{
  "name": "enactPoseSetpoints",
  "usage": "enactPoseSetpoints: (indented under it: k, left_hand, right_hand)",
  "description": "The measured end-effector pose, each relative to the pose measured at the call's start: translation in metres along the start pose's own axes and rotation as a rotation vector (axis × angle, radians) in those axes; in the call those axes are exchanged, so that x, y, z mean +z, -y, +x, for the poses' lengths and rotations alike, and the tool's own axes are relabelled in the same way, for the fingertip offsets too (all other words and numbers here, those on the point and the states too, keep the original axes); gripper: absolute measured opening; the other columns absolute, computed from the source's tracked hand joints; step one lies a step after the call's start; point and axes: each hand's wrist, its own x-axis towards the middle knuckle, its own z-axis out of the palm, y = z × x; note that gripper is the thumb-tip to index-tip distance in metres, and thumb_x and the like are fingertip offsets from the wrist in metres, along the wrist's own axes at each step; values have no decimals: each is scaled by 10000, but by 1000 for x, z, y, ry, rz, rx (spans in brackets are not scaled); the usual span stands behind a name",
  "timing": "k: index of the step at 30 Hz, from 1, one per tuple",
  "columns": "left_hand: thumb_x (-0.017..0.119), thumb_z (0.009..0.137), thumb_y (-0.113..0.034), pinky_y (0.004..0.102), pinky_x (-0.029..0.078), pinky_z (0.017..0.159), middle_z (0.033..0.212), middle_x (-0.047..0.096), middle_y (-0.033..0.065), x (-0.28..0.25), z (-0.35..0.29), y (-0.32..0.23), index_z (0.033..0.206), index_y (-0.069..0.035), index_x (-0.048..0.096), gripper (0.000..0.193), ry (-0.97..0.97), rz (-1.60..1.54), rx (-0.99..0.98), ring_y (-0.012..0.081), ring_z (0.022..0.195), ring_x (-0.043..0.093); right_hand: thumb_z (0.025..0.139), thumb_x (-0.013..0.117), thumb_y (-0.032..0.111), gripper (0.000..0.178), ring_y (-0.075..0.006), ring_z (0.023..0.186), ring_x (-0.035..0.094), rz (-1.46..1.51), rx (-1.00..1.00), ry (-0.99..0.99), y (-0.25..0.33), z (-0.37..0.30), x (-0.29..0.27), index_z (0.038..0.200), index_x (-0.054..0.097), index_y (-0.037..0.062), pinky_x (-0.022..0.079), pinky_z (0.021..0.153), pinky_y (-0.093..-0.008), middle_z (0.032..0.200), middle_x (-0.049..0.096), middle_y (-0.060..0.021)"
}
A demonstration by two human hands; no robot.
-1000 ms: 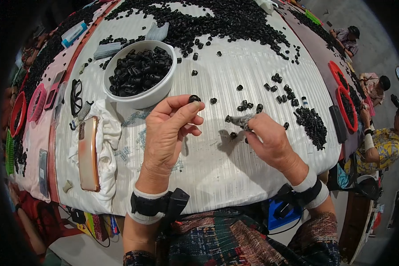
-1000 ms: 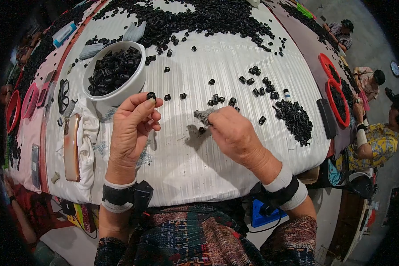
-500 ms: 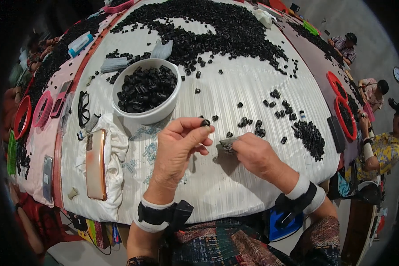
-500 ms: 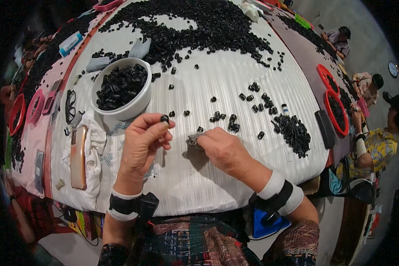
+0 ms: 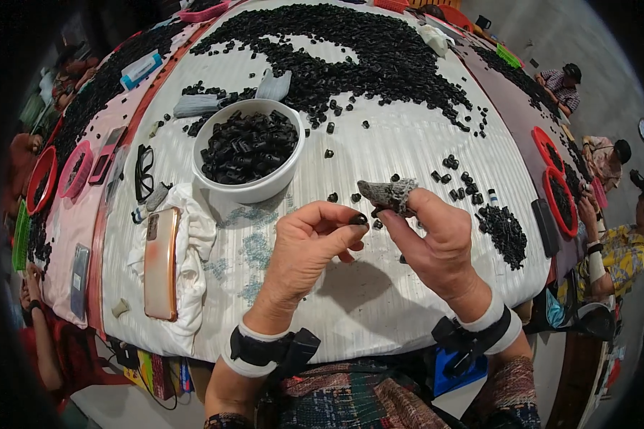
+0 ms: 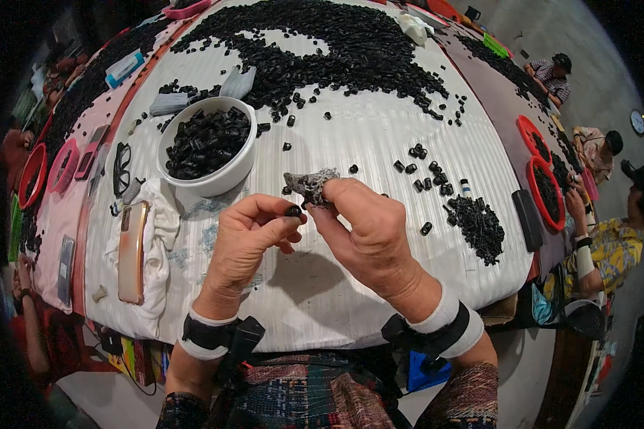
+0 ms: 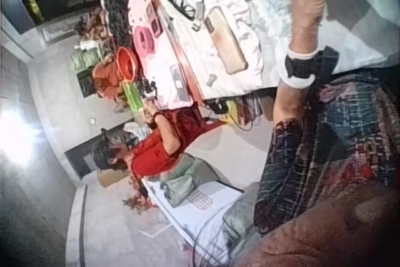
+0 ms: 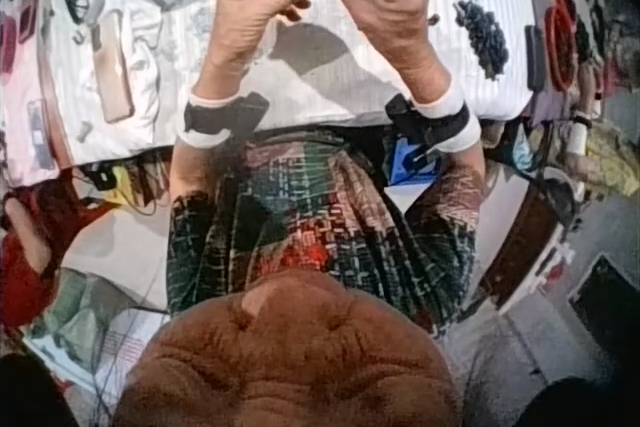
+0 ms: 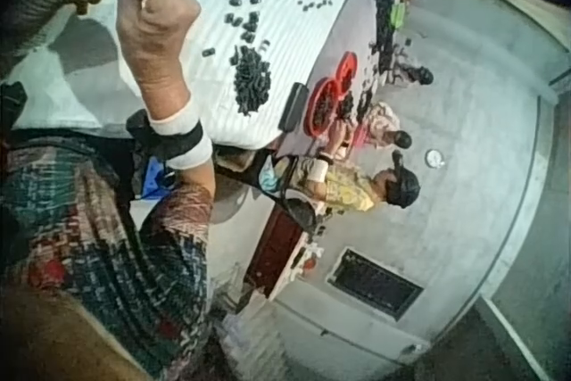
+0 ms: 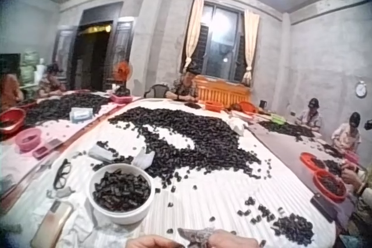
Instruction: Manually assembling small black plastic shoe buckle or strap adjusters on a workspace table.
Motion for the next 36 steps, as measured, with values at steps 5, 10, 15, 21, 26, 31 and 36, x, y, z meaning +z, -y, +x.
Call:
enactPoseSetpoints:
  k: [5, 10, 15, 21, 26, 31, 36]
  left_hand:
    - [680, 798, -52, 215, 505, 546, 814, 661, 59, 2, -2, -2, 942, 6, 629, 164, -21, 24, -11, 105, 703, 636]
    - [684, 800, -61, 207, 502, 545, 798, 658, 45, 1, -3, -2, 942, -1, 636, 162, -30, 76, -3, 93, 699, 630]
    - [680, 812, -78, 206, 505, 544, 785, 655, 40, 1, -3, 0, 936, -13, 653, 143, -45, 90, 7, 89, 693, 627]
    - [674, 821, -89, 208, 506, 544, 780, 658, 45, 3, -4, -1, 933, -6, 653, 141, -61, 123, -8, 94, 687, 630]
    - [652, 816, -66, 212, 506, 539, 781, 659, 58, 2, -2, 8, 925, 7, 647, 131, -84, 109, -6, 101, 683, 635]
    - [634, 803, -79, 207, 500, 536, 783, 662, 67, -2, -1, 5, 919, 21, 642, 153, -69, 64, -53, 106, 680, 635]
    - [627, 803, -97, 211, 506, 569, 779, 664, 82, -3, 1, 5, 905, 35, 637, 167, -54, -79, -115, 113, 678, 634]
  right_hand:
    - [726, 663, -60, 152, -224, 619, 612, -25, -3, 26, 1, -1, 7, 836, 566, -21, 477, 527, -301, 725, 589, -116]
    - [699, 653, -69, 172, -240, 626, 600, -63, -24, 28, 1, -2, 12, 837, 567, -16, 476, 535, -314, 718, 582, -116]
    - [654, 643, -71, 201, -268, 633, 582, -112, -40, 37, -1, -4, 17, 828, 563, -11, 476, 543, -333, 709, 569, -120]
    - [629, 621, -80, 208, -281, 638, 561, -186, -126, 62, 4, -4, 15, 814, 556, -11, 471, 548, -352, 693, 542, -126]
    - [622, 616, -77, 216, -278, 634, 554, -202, -193, 56, 0, -7, 21, 818, 554, -13, 469, 543, -351, 703, 537, -125]
    - [684, 664, 3, 224, -293, 721, 585, -131, -70, 123, -2, -10, 19, 878, 557, -29, 495, 594, -350, 829, 563, -161]
    - [630, 769, 130, 424, -309, 823, 579, -111, 19, 146, 0, -11, 10, 948, 541, -35, 506, 661, -362, 944, 529, -207]
